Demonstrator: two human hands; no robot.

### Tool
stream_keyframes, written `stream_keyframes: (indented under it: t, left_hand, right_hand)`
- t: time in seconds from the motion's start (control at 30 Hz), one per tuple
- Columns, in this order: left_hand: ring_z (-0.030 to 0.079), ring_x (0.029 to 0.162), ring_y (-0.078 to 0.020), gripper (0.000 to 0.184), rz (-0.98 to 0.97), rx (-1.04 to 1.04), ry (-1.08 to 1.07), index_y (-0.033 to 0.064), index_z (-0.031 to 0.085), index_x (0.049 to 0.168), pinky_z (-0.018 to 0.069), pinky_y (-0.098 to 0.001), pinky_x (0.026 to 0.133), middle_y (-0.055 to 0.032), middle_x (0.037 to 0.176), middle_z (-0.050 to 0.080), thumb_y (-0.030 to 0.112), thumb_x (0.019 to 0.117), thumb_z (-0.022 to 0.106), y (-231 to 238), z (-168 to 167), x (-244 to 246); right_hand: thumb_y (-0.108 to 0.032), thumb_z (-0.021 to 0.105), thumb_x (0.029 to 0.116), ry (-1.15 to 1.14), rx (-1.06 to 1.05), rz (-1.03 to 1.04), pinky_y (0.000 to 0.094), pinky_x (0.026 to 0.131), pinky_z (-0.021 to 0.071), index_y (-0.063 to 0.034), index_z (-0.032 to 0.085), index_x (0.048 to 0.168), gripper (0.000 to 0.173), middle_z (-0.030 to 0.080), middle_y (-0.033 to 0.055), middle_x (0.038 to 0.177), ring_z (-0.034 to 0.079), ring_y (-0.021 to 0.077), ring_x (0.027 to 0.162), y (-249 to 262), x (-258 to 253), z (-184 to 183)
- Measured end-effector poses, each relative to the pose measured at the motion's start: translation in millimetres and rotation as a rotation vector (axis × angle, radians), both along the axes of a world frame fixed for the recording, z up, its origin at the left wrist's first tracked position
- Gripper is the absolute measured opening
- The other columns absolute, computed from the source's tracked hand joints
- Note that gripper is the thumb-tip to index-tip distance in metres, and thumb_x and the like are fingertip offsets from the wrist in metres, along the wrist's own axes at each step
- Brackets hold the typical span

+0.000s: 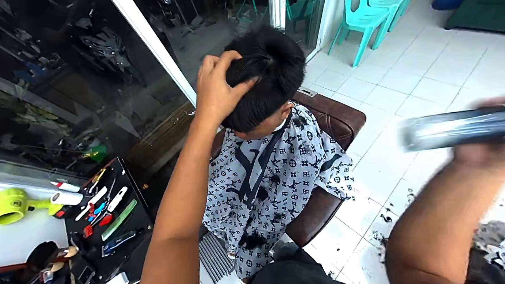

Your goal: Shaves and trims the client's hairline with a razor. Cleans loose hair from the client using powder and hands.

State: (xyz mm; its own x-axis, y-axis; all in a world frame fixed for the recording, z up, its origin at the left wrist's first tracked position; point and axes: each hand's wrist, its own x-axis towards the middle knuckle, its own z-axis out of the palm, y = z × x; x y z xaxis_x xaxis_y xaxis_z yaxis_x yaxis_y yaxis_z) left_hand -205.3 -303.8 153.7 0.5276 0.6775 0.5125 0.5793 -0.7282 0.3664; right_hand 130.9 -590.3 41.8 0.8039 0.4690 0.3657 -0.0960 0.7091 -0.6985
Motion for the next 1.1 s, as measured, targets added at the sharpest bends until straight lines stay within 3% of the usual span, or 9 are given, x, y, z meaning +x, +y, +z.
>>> stream_keyframes:
  t: [0.13, 0.27, 0.5, 0.6, 0.73, 0.83, 0.93, 1.0, 1.1]
  left_hand:
    - [0.067, 0.098, -0.0191, 0.03, -0.224, 0.024, -0.006, 0.001, 0.066, 0.115, 0.0542, -0.0393, 0.09, -0.0138, 0.107, 0.07, 0.026, 0.0989, 0.064, 12, 7, -14]
    - [0.064, 0.078, -0.012, 0.032, -0.105, -0.155, 0.167, 0.0005, 0.068, 0.112, 0.0556, -0.0347, 0.074, -0.0102, 0.094, 0.069, 0.03, 0.1032, 0.06, 3, 49, -62]
    - [0.068, 0.108, -0.0127, 0.044, -0.292, 0.07, -0.062, -0.0017, 0.058, 0.132, 0.055, -0.0328, 0.096, -0.0118, 0.12, 0.069, 0.032, 0.1076, 0.045, -34, 104, 46]
    - [0.064, 0.098, -0.0119, 0.043, -0.209, -0.011, 0.13, 0.0068, 0.065, 0.123, 0.0505, -0.0401, 0.09, -0.0047, 0.104, 0.068, 0.038, 0.1082, 0.039, -26, 112, 97]
    - [0.06, 0.124, -0.0401, 0.066, -0.018, -0.043, 0.573, 0.0076, 0.059, 0.139, 0.0422, -0.0685, 0.104, -0.0224, 0.129, 0.065, 0.058, 0.1052, 0.035, -17, 90, 135]
    - [0.048, 0.137, -0.0435, 0.061, -0.134, 0.193, 0.871, 0.0091, 0.066, 0.133, 0.0255, -0.0751, 0.112, -0.0209, 0.139, 0.06, 0.058, 0.0999, 0.051, -28, 36, 120]
    - [0.031, 0.151, -0.0378, 0.046, -0.454, 0.441, 0.773, 0.0247, 0.068, 0.132, 0.0206, -0.0734, 0.116, -0.0099, 0.156, 0.047, 0.05, 0.0943, 0.064, -19, 6, 70]
    - [0.021, 0.155, -0.0377, 0.054, -0.415, 0.443, 0.722, 0.0335, 0.057, 0.145, 0.0213, -0.0733, 0.115, -0.0085, 0.166, 0.031, 0.056, 0.0955, 0.059, -13, 5, 47]
    - [0.036, 0.149, -0.0384, 0.038, -0.49, 0.419, 0.588, 0.0158, 0.071, 0.129, 0.019, -0.0747, 0.117, -0.0105, 0.151, 0.054, 0.038, 0.1021, 0.057, -48, -33, 47]
  right_hand:
    - [-0.02, 0.073, 0.0919, -0.436, -0.19, 0.158, 0.0368, 0.084, 0.0644, -0.0088, 0.052, 0.129, 0.045, 0.075, -0.0016, 0.11, 0.074, 0.0149, 0.095, 60, -91, 11]
    - [-0.012, 0.074, 0.0883, -0.661, -0.159, 0.108, 0.0377, 0.097, 0.0602, 0.004, 0.04, 0.137, 0.061, 0.072, 0.009, 0.114, 0.071, 0.0171, 0.106, 84, -90, 36]
    - [-0.017, 0.078, 0.0866, -0.549, -0.249, 0.154, 0.0219, 0.084, 0.0601, -0.0004, 0.04, 0.141, 0.068, 0.063, 0.0058, 0.115, 0.067, 0.005, 0.095, 108, -89, 30]
    - [-0.018, 0.079, 0.0849, -0.516, -0.303, 0.132, 0.0192, 0.085, 0.0587, -0.0023, 0.04, 0.141, 0.07, 0.062, 0.0046, 0.116, 0.067, 0.0025, 0.097, 105, -93, 30]
    - [-0.025, 0.078, 0.0869, -0.6, -0.338, 0.052, 0.0209, 0.091, 0.0558, -0.0013, 0.04, 0.143, 0.072, 0.063, 0.007, 0.119, 0.065, 0.0033, 0.103, 105, -95, 26]
    - [-0.024, 0.078, 0.088, -0.656, -0.367, 0.098, 0.0333, 0.093, 0.0602, -0.0018, 0.042, 0.143, 0.07, 0.07, 0.0075, 0.117, 0.07, 0.0121, 0.104, 96, -77, 16]
    - [-0.017, 0.074, 0.0926, -0.38, -0.23, 0.038, 0.0458, 0.096, 0.0608, -0.0003, 0.046, 0.139, 0.057, 0.071, 0.0115, 0.12, 0.072, 0.0255, 0.108, 60, -7, -12]
    - [-0.015, 0.053, 0.1043, -0.012, -0.116, -0.047, 0.044, 0.088, 0.0617, -0.0089, 0.045, 0.132, 0.03, 0.069, 0.0055, 0.116, 0.072, 0.0232, 0.102, 41, 16, -29]
    - [-0.018, 0.047, 0.1052, 0.036, -0.19, 0.013, 0.0318, 0.074, 0.062, -0.0151, 0.049, 0.127, 0.022, 0.071, -0.0056, 0.102, 0.07, 0.0092, 0.08, 44, -40, -26]
